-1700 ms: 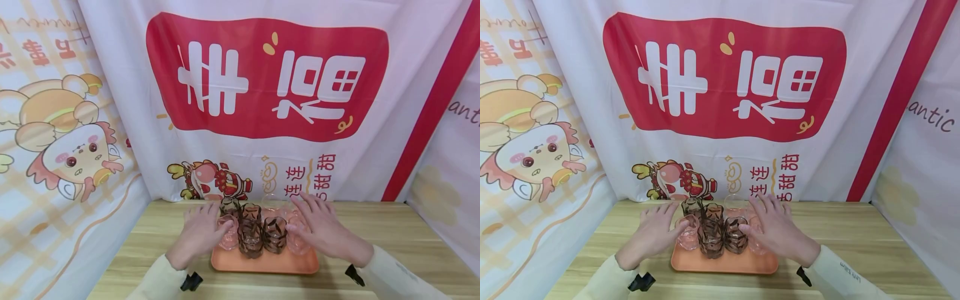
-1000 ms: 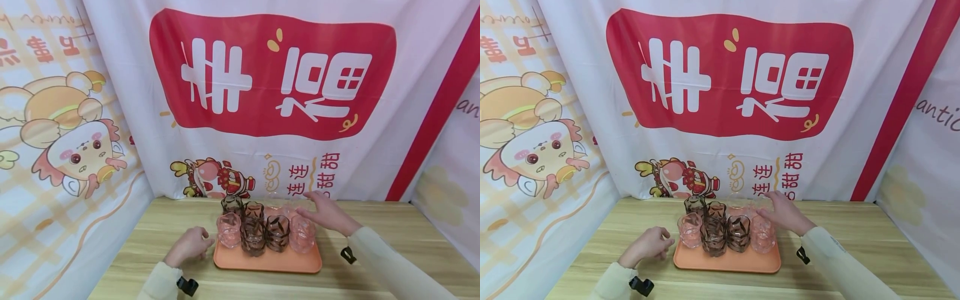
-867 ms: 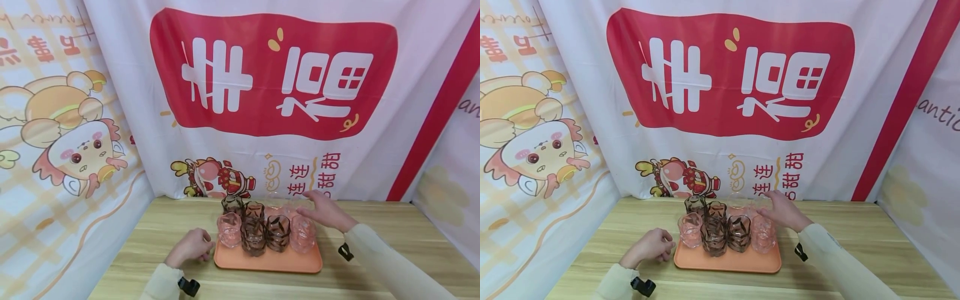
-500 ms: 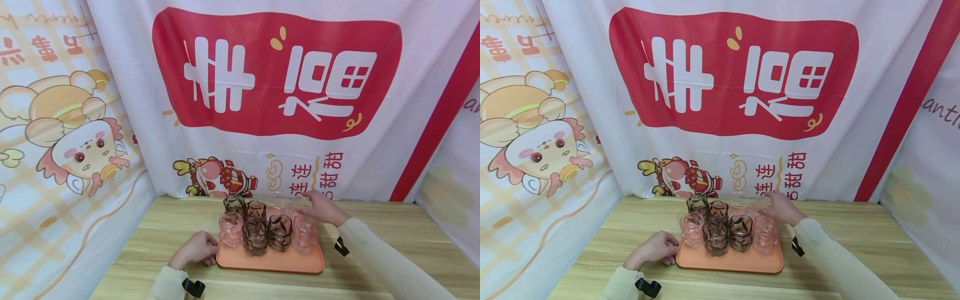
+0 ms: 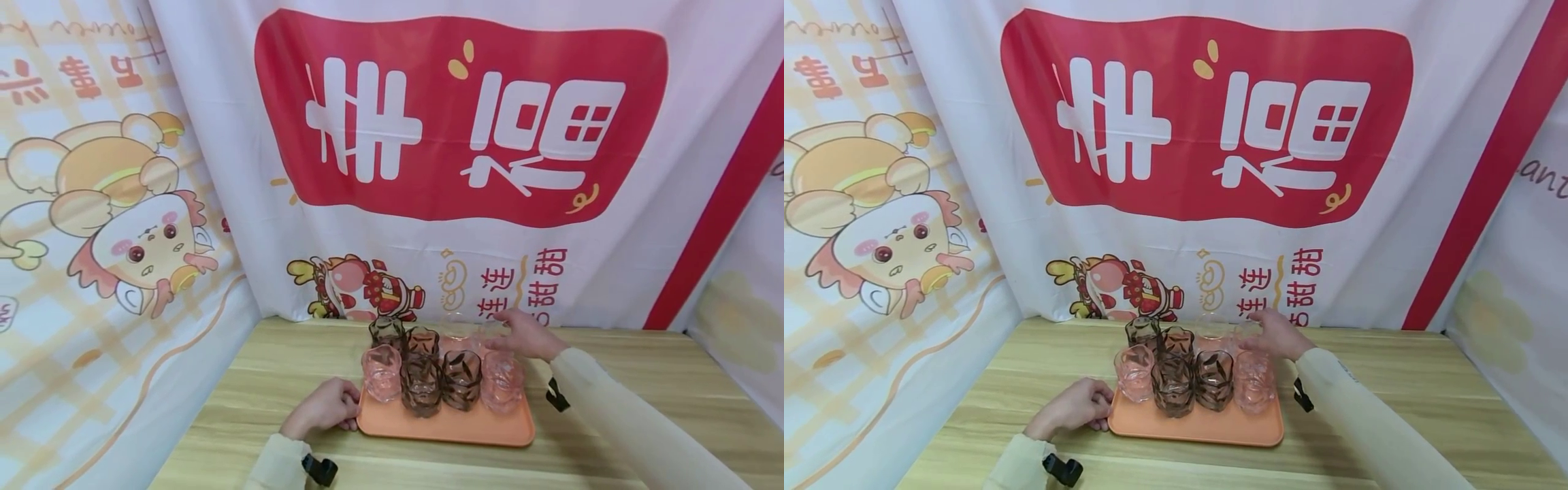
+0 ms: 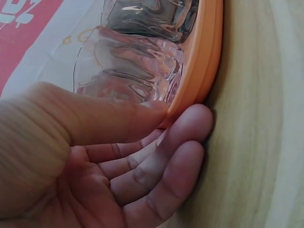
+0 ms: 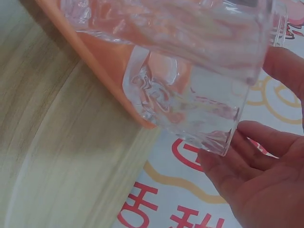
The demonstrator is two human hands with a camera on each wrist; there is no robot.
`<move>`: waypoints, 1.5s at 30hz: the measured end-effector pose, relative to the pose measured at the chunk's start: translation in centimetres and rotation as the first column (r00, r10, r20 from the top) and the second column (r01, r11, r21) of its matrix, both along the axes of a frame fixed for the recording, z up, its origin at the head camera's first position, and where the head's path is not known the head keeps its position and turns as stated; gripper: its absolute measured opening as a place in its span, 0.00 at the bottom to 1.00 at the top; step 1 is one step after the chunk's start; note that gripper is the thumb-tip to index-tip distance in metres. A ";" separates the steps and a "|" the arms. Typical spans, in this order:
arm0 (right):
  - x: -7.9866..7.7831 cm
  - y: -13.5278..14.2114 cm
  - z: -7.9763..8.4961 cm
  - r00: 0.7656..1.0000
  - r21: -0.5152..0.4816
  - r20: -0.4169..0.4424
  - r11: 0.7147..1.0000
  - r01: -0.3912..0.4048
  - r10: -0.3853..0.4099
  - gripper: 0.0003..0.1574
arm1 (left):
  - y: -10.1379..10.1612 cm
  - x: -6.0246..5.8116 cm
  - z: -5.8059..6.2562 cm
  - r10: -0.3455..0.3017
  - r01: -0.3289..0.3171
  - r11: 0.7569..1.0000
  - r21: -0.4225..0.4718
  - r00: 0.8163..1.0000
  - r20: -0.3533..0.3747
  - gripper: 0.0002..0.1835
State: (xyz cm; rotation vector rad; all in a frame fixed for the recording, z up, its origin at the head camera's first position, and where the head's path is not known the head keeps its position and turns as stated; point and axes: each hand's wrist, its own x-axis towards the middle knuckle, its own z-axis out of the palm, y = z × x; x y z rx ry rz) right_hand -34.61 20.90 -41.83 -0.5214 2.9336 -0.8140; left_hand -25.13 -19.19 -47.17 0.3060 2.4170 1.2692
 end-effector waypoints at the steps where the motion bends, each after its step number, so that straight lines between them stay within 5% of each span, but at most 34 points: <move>1: -0.1 0.1 -0.1 1.000 0.004 0.002 1.000 0.002 -0.002 0.44 | 0.0 0.0 0.0 -0.002 0.002 1.000 0.004 1.000 0.002 0.08; 14: -0.1 -0.1 -0.1 0.996 0.014 0.063 0.998 0.057 -0.058 0.46 | 0.1 0.0 0.1 0.028 -0.029 0.999 0.020 0.998 0.053 0.06; 29: 0.1 -0.2 -0.5 0.992 0.012 -0.008 0.992 0.124 -0.124 0.44 | -0.1 -0.3 -0.3 0.013 -0.013 1.000 -0.003 0.998 0.060 0.03; 38: 0.1 2.2 1.1 0.980 -0.024 -0.160 0.993 0.114 -0.117 0.43 | 0.0 -0.2 0.4 0.024 -0.022 0.999 -0.025 0.995 0.098 0.03; 45: -0.3 4.1 1.5 0.977 -0.015 -0.151 0.989 0.147 -0.147 0.46 | 0.1 -0.2 0.4 0.022 -0.020 1.000 -0.021 0.995 0.100 0.03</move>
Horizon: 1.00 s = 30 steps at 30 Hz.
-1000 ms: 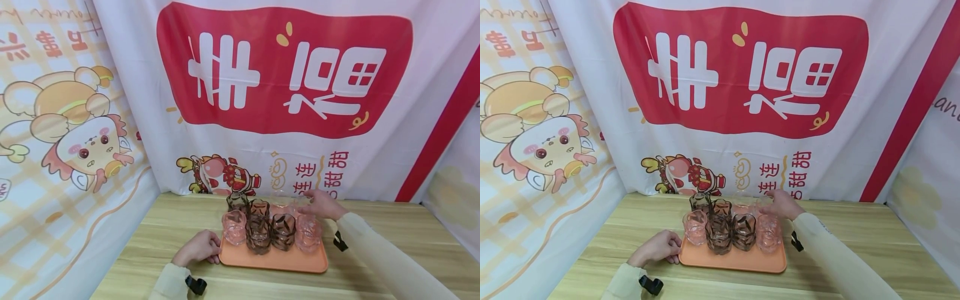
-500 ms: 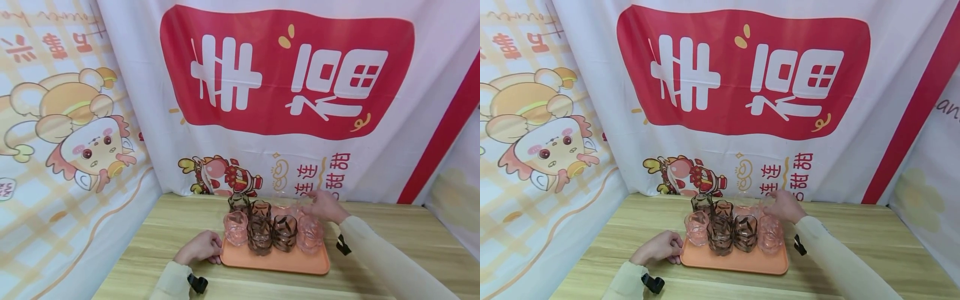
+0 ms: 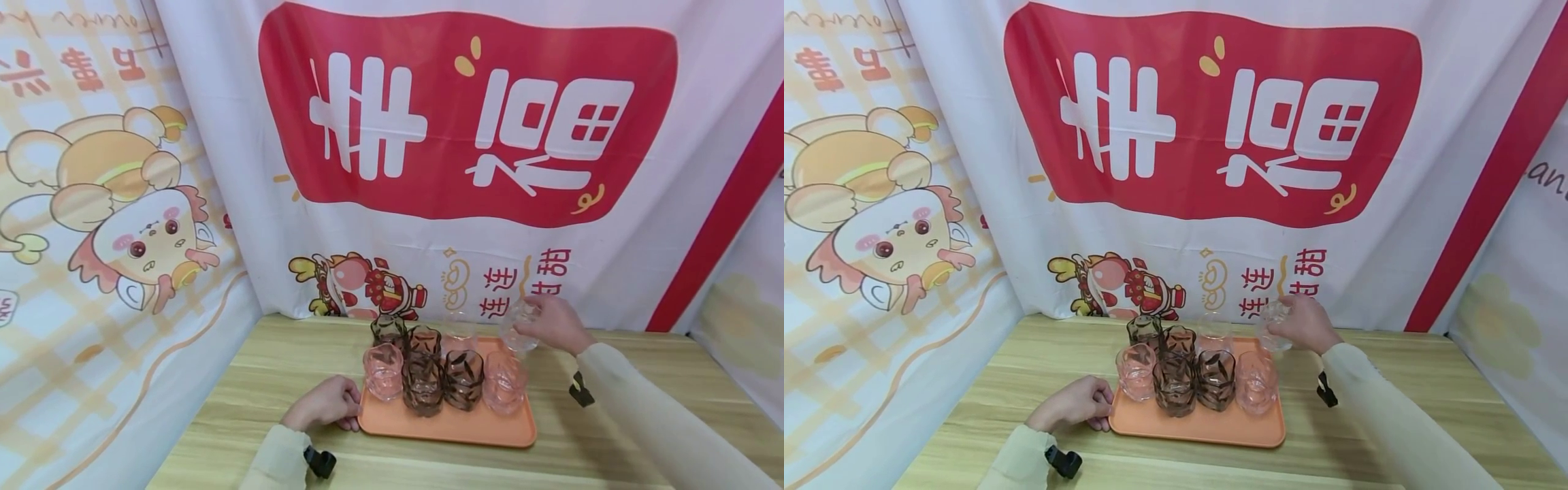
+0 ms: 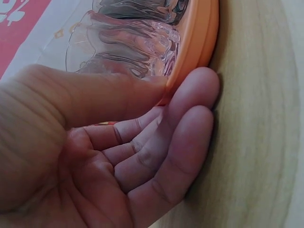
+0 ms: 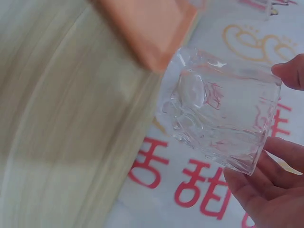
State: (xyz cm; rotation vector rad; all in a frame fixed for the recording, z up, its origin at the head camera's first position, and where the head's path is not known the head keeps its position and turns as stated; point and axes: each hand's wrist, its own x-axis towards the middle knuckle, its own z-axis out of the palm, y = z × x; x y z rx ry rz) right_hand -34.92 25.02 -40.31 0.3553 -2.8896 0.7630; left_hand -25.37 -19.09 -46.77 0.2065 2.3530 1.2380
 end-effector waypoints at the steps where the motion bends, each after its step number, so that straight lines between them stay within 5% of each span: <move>1: -0.1 0.2 0.0 1.000 0.007 0.008 1.000 0.007 -0.007 0.46 | 0.0 0.0 0.0 0.001 -0.001 1.000 0.000 1.000 0.002 0.03; 30: -3.2 1.1 -2.8 0.964 -0.034 0.224 0.987 0.158 -0.147 0.52 | -0.2 -0.4 -0.3 -0.016 0.016 1.000 -0.012 1.000 0.006 0.03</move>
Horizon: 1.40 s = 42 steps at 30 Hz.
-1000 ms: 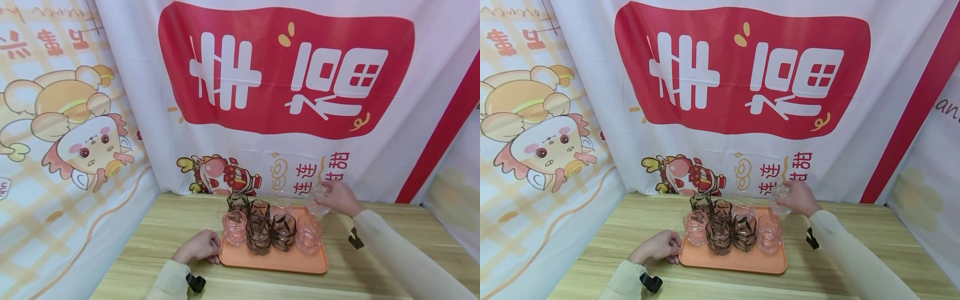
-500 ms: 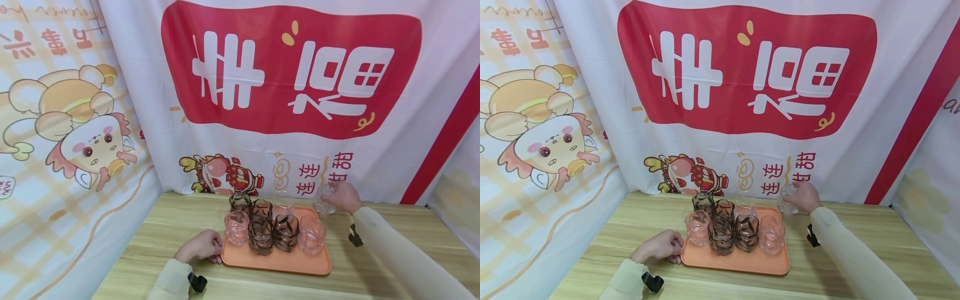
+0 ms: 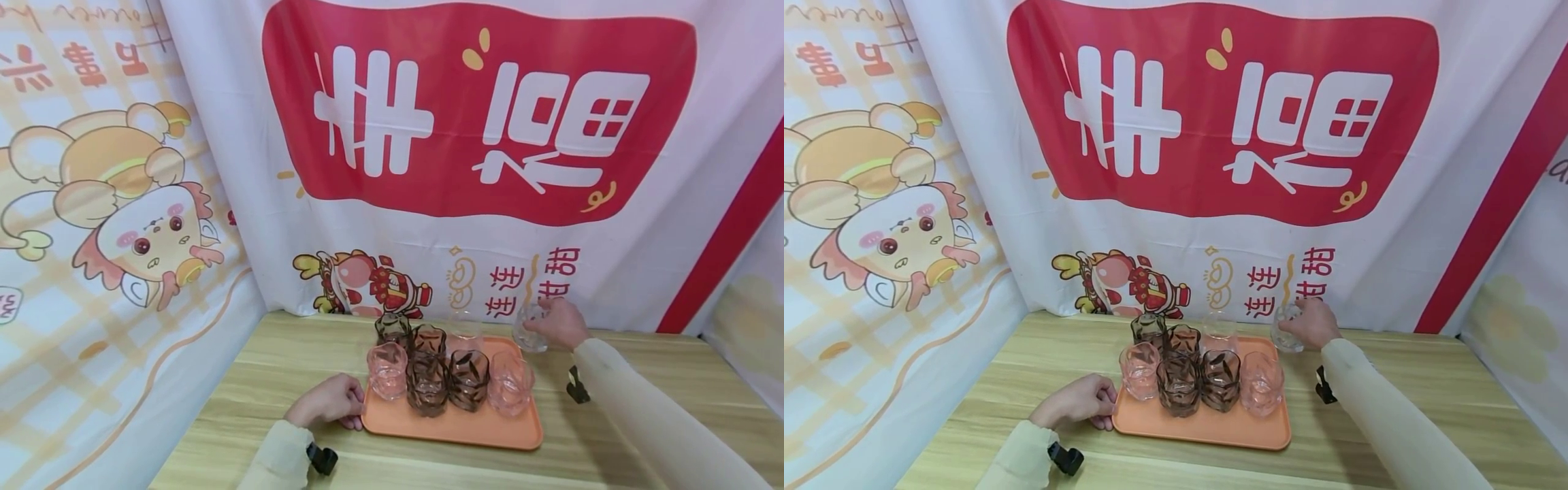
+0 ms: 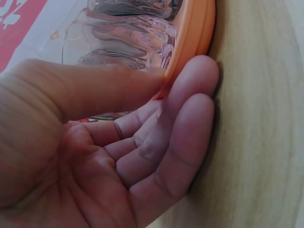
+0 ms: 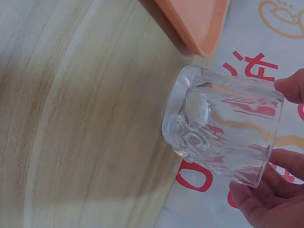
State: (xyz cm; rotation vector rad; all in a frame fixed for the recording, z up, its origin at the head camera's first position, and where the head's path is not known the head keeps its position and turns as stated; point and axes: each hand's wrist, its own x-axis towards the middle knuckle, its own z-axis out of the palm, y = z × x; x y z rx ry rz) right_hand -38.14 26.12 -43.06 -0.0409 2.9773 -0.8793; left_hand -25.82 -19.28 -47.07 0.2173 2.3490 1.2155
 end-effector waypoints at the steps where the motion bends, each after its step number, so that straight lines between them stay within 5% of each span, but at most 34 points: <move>1: 0.0 0.0 0.0 1.000 -0.001 0.004 1.000 0.002 -0.002 0.52 | 0.0 0.0 0.0 0.000 0.000 1.000 0.001 1.000 -0.001 0.03; 12: 0.2 0.4 0.0 0.999 -0.030 0.004 0.999 -0.038 0.038 0.58 | 0.0 0.1 0.0 -0.003 0.003 1.000 0.013 1.000 -0.002 0.03; 17: 1.0 0.8 0.4 0.995 -0.078 -0.080 0.995 -0.060 0.054 0.61 | 0.1 0.0 0.0 -0.018 0.019 1.000 0.015 1.000 -0.008 0.03; 26: 4.8 0.8 1.8 0.974 -0.149 -0.191 0.978 -0.149 0.119 0.56 | -0.1 -0.1 0.1 -0.023 0.023 1.000 0.004 1.000 -0.005 0.04; 30: 6.8 0.1 1.4 0.948 -0.140 -0.245 0.960 -0.242 0.204 0.50 | -0.1 -0.1 -0.1 -0.024 0.024 1.000 0.004 1.000 -0.008 0.04; 37: 9.7 -1.4 0.2 0.869 -0.089 -0.358 0.913 -0.397 0.342 0.48 | -0.2 -0.2 -0.2 -0.023 0.023 1.000 0.016 1.000 0.003 0.03; 42: 10.7 -2.0 -1.0 0.863 -0.122 -0.342 0.893 -0.432 0.371 0.51 | -0.2 -0.2 -0.2 -0.020 0.020 1.000 0.018 1.000 0.010 0.03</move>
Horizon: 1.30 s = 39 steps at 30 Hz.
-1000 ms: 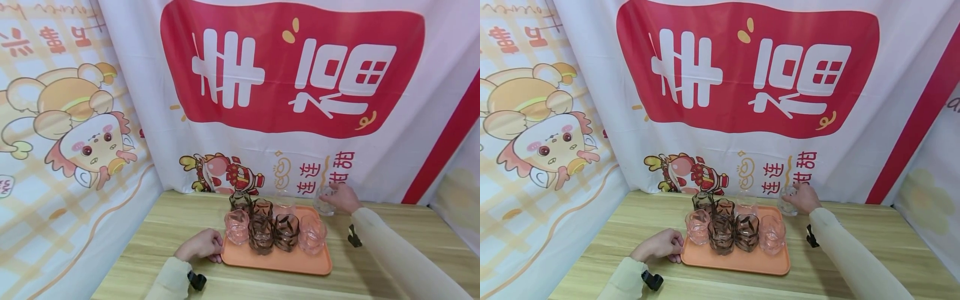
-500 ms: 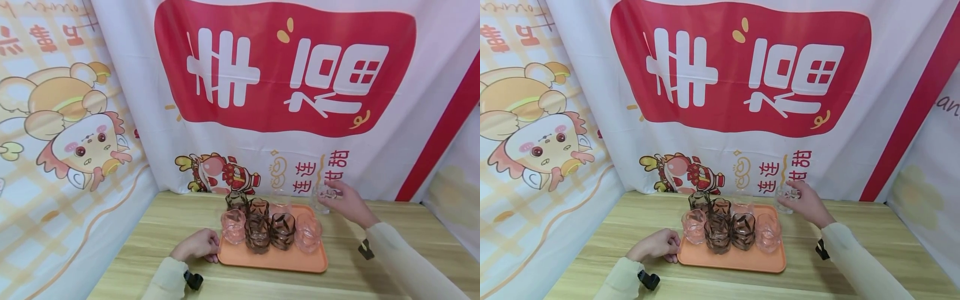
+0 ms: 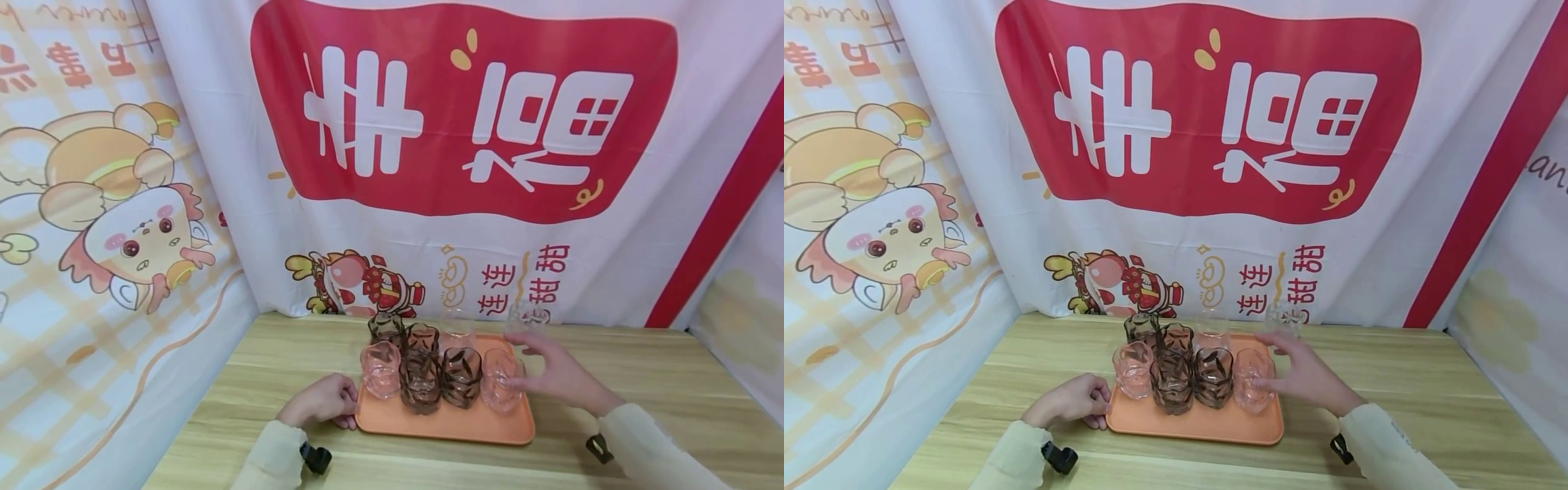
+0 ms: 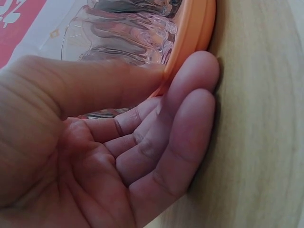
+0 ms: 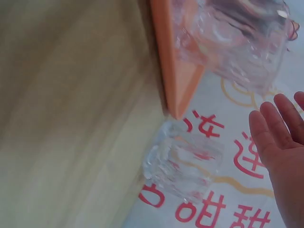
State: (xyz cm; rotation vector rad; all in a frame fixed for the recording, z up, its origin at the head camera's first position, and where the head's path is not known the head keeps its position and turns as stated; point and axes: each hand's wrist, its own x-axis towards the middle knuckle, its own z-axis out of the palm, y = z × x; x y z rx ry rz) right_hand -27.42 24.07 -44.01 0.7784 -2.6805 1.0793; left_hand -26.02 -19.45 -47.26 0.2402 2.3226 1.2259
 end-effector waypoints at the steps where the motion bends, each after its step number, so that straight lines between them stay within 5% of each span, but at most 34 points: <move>1: 0.1 -0.1 -0.3 1.000 -0.001 0.004 1.000 -0.006 0.006 0.51 | 0.0 0.0 0.0 0.000 0.000 1.000 0.002 1.000 0.001 0.03; 13: 0.6 -0.5 -1.9 0.999 0.019 -0.038 1.000 0.020 -0.019 0.51 | 0.0 0.1 0.1 0.007 -0.007 1.000 0.021 1.000 0.009 0.04; 25: 0.6 -0.9 -2.3 0.997 0.022 0.038 0.998 0.067 -0.068 0.48 | 0.0 0.1 0.2 -0.001 0.001 1.000 0.012 1.000 0.008 0.04; 39: 0.7 -1.1 -2.7 0.997 0.012 -0.024 0.997 0.071 -0.071 0.45 | 0.0 0.2 0.1 0.003 -0.003 1.000 0.022 1.000 0.006 0.03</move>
